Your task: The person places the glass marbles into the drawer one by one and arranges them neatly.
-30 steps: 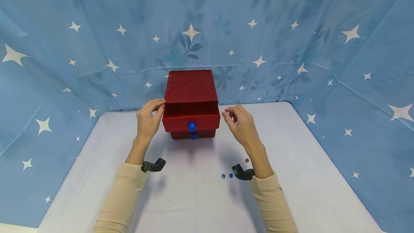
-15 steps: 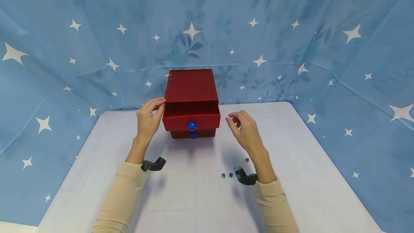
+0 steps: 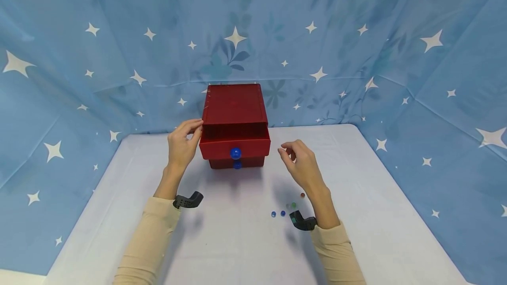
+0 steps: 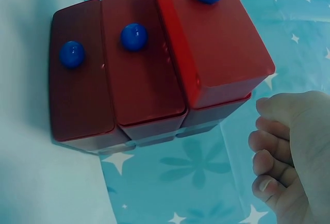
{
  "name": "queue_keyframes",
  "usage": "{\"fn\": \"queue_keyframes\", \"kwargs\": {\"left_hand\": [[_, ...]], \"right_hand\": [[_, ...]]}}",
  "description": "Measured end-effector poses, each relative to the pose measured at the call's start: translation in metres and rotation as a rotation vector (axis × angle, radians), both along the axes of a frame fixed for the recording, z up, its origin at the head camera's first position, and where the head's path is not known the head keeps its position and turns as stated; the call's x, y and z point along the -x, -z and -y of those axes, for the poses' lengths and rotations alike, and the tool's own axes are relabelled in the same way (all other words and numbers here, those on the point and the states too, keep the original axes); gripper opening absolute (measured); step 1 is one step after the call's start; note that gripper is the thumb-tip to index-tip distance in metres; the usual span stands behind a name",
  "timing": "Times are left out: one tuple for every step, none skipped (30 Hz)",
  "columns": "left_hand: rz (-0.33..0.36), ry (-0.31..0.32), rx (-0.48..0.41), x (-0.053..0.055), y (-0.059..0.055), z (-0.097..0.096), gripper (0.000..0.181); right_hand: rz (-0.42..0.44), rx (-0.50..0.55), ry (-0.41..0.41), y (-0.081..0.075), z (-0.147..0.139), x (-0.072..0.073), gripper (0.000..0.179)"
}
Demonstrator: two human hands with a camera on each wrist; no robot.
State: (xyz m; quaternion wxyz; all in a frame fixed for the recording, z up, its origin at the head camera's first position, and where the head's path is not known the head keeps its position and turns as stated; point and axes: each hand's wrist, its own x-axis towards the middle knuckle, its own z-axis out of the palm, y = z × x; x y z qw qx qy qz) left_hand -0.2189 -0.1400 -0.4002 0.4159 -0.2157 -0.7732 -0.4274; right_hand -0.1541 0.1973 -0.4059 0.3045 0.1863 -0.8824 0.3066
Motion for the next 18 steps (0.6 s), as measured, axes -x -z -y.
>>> {"fn": "queue_keyframes", "kwargs": {"left_hand": [[0.001, 0.001, 0.001, 0.0, 0.0, 0.0, 0.019], [-0.001, 0.0, 0.002, 0.0, -0.001, 0.0, 0.019], [-0.002, 0.001, 0.002, 0.0, -0.001, 0.0, 0.019], [-0.003, 0.001, 0.002, 0.0, -0.001, -0.001, 0.019], [-0.005, 0.0, 0.003, 0.0, -0.001, -0.001, 0.018], [-0.007, 0.0, 0.004, 0.0, -0.001, -0.001, 0.018], [-0.008, -0.001, 0.003, 0.0, -0.001, -0.001, 0.018], [-0.009, -0.001, 0.001, 0.0, -0.001, -0.001, 0.018], [-0.007, 0.0, 0.001, 0.0, -0.001, -0.001, 0.018], [-0.004, 0.0, 0.002, 0.0, -0.001, 0.0, 0.018], [-0.002, 0.001, 0.002, 0.0, -0.001, -0.001, 0.018], [0.001, 0.002, 0.001, 0.0, -0.001, -0.001, 0.018], [0.003, 0.002, 0.0, 0.0, -0.001, -0.001, 0.018], [0.006, 0.003, -0.002, 0.0, -0.001, -0.001, 0.018], [0.007, 0.001, -0.002, 0.0, -0.001, -0.001, 0.018], [0.007, -0.001, -0.003, 0.0, 0.0, -0.001, 0.018], [0.005, -0.002, -0.005, 0.001, 0.0, -0.001, 0.018], [0.003, -0.003, -0.007, 0.001, 0.0, -0.001, 0.018]], "right_hand": [[-0.001, 0.0, 0.0, 0.001, -0.001, 0.0, 0.018], [0.0, -0.001, 0.001, 0.002, -0.001, -0.001, 0.018], [-0.001, -0.002, 0.001, 0.003, -0.001, -0.001, 0.018], [0.0, -0.002, 0.003, 0.004, -0.002, -0.001, 0.017], [0.003, -0.001, 0.004, 0.005, -0.002, -0.001, 0.018], [0.007, -0.001, 0.004, 0.006, -0.003, -0.002, 0.018], [0.013, -0.001, 0.006, 0.007, -0.003, -0.002, 0.018], [0.018, -0.003, 0.009, 0.008, -0.003, -0.003, 0.018], [0.025, -0.004, 0.011, 0.009, -0.003, -0.003, 0.018], [0.033, -0.004, 0.014, 0.01, -0.004, -0.004, 0.018], [0.041, -0.006, 0.016, 0.011, -0.004, -0.005, 0.019], [0.049, -0.008, 0.02, 0.012, -0.004, -0.006, 0.019], [0.058, -0.009, 0.023, 0.012, -0.004, -0.006, 0.019], [0.069, -0.012, 0.027, 0.013, -0.005, -0.007, 0.019], [0.079, -0.013, 0.031, 0.014, -0.005, -0.008, 0.019], [0.09, -0.014, 0.036, 0.015, -0.005, -0.009, 0.02], [0.101, -0.015, 0.04, 0.017, -0.006, -0.01, 0.02], [0.113, -0.016, 0.045, 0.018, -0.006, -0.011, 0.02]]}}
